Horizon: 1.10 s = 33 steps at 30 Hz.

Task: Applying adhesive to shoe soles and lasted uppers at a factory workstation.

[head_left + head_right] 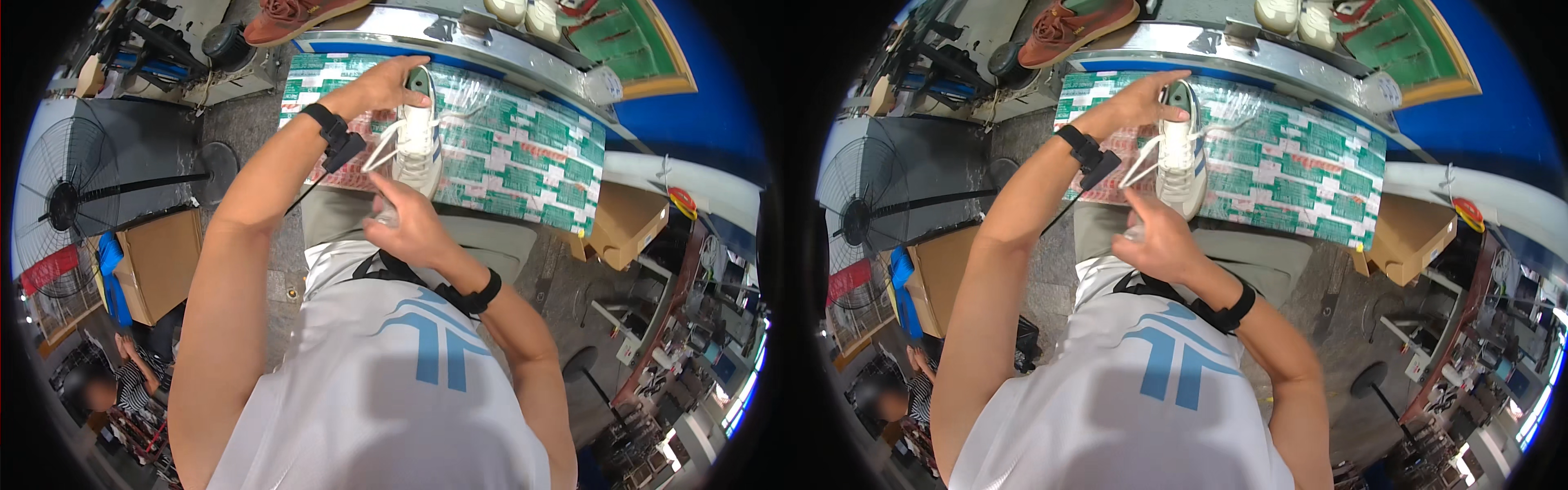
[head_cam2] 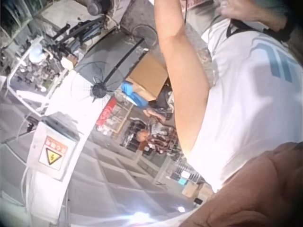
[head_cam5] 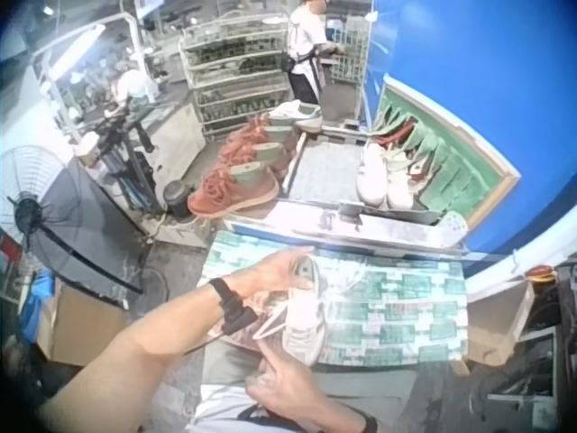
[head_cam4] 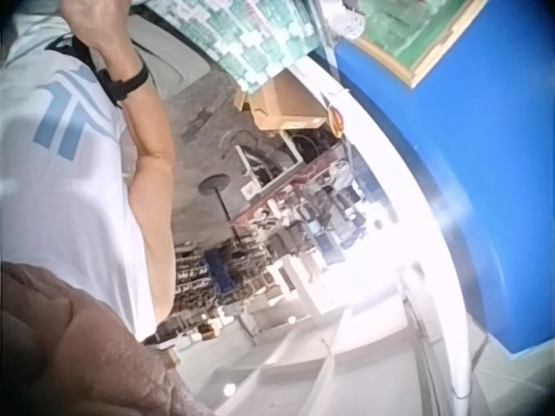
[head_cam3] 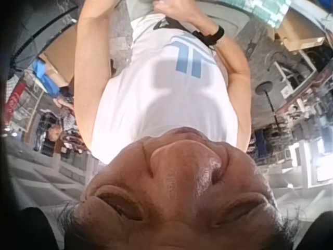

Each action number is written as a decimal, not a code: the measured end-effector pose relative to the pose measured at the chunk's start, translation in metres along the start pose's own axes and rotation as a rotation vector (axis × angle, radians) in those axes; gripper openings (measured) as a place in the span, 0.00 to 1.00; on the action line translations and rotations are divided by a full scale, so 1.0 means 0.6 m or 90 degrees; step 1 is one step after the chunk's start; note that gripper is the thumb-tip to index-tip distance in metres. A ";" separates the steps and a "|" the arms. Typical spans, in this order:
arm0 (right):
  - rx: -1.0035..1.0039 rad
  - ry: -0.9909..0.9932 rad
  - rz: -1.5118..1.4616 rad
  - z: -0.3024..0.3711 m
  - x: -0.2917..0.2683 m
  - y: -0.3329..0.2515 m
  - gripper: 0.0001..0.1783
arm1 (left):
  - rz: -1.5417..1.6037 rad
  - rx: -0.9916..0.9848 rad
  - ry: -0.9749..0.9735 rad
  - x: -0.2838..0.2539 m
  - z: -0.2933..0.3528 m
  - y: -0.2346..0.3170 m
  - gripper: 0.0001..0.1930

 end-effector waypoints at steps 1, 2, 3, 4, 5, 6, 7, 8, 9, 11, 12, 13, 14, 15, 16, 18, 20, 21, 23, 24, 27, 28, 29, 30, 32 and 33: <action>-0.031 -0.024 0.013 -0.003 0.011 -0.014 0.44 | 0.022 -0.013 -0.017 -0.002 -0.007 -0.004 0.53; -0.062 -0.050 0.026 -0.003 0.022 -0.029 0.45 | 0.024 -0.008 -0.022 0.009 -0.003 -0.005 0.53; -0.033 -0.070 0.068 -0.010 0.029 -0.038 0.46 | -0.007 0.017 -0.002 0.010 -0.001 -0.007 0.53; -0.037 -0.070 0.072 -0.012 0.024 -0.033 0.46 | -0.037 0.041 0.019 0.010 -0.001 -0.010 0.53; -0.043 -0.063 0.115 -0.012 0.016 -0.020 0.46 | -0.055 0.028 0.012 0.015 -0.006 -0.014 0.53; -0.043 -0.050 0.158 -0.005 0.008 -0.003 0.46 | -0.052 0.032 0.010 0.021 -0.005 -0.007 0.53; -0.086 0.040 0.193 -0.001 -0.006 0.005 0.46 | 0.001 0.013 0.011 0.023 0.000 -0.006 0.54; -0.087 0.036 0.196 0.000 -0.022 0.019 0.46 | 0.055 -0.007 0.011 0.025 0.004 -0.004 0.56; -0.113 0.135 0.243 0.000 -0.050 0.024 0.46 | 0.057 -0.012 0.013 0.030 0.010 0.002 0.56; -0.129 0.237 0.290 -0.003 -0.084 0.038 0.47 | 0.076 -0.107 0.100 0.044 0.011 0.015 0.59; -0.141 0.233 0.322 -0.017 -0.097 0.044 0.48 | 0.078 -0.105 0.097 0.056 0.002 0.019 0.59; -0.157 0.228 0.354 -0.028 -0.107 0.048 0.49 | 0.081 -0.143 0.116 0.065 -0.008 0.014 0.59; -0.157 0.229 0.355 -0.033 -0.114 0.051 0.49 | 0.082 -0.181 0.135 0.070 -0.018 0.006 0.59; -0.133 0.181 0.378 -0.040 -0.114 0.057 0.49 | 0.099 -0.212 0.118 0.073 -0.025 -0.003 0.55; -0.110 0.135 0.400 -0.043 -0.114 0.063 0.49 | 0.098 -0.211 0.116 0.074 -0.032 -0.008 0.55; -0.152 0.105 0.438 -0.026 -0.136 0.063 0.49 | 0.135 -0.190 0.101 0.083 -0.042 -0.021 0.52; -0.191 0.068 0.471 0.015 -0.148 0.044 0.48 | 0.126 -0.179 0.110 0.083 -0.041 -0.026 0.49; -0.143 0.036 0.478 0.052 -0.151 0.012 0.48 | 0.122 -0.164 0.125 0.081 -0.039 -0.024 0.45; -0.095 0.005 0.489 0.116 -0.168 -0.024 0.49 | 0.134 -0.174 0.125 0.076 -0.035 -0.020 0.45; 0.001 -0.004 0.397 0.150 -0.178 -0.023 0.49 | 0.144 -0.185 0.124 0.079 -0.032 -0.023 0.45; 0.041 0.028 0.309 0.155 -0.169 0.008 0.50 | 0.125 -0.142 0.141 0.076 -0.033 -0.029 0.47; -0.018 0.071 0.317 0.134 -0.161 0.010 0.50 | 0.122 -0.122 0.156 0.075 -0.039 -0.029 0.47; -0.038 0.091 0.252 0.108 -0.149 0.012 0.49 | 0.121 -0.122 0.153 0.079 -0.041 -0.031 0.47; -0.040 0.093 0.247 0.075 -0.137 0.022 0.49 | 0.152 -0.094 0.145 0.082 -0.043 -0.032 0.48; -0.116 0.122 0.268 0.019 -0.113 0.035 0.49 | 0.214 -0.043 0.131 0.084 -0.039 -0.040 0.50; -0.118 0.120 0.263 0.001 -0.106 0.045 0.49 | 0.222 -0.045 0.117 0.088 -0.044 -0.046 0.52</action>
Point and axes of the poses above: each hand's wrist, its own z-axis away from the middle knuckle, its own x-axis out of the palm, y = z × x, the point moved 4 cm from there along -z, towards the middle knuckle, and after that the axes turned 7 degrees about -z, right-handed, at the moved point
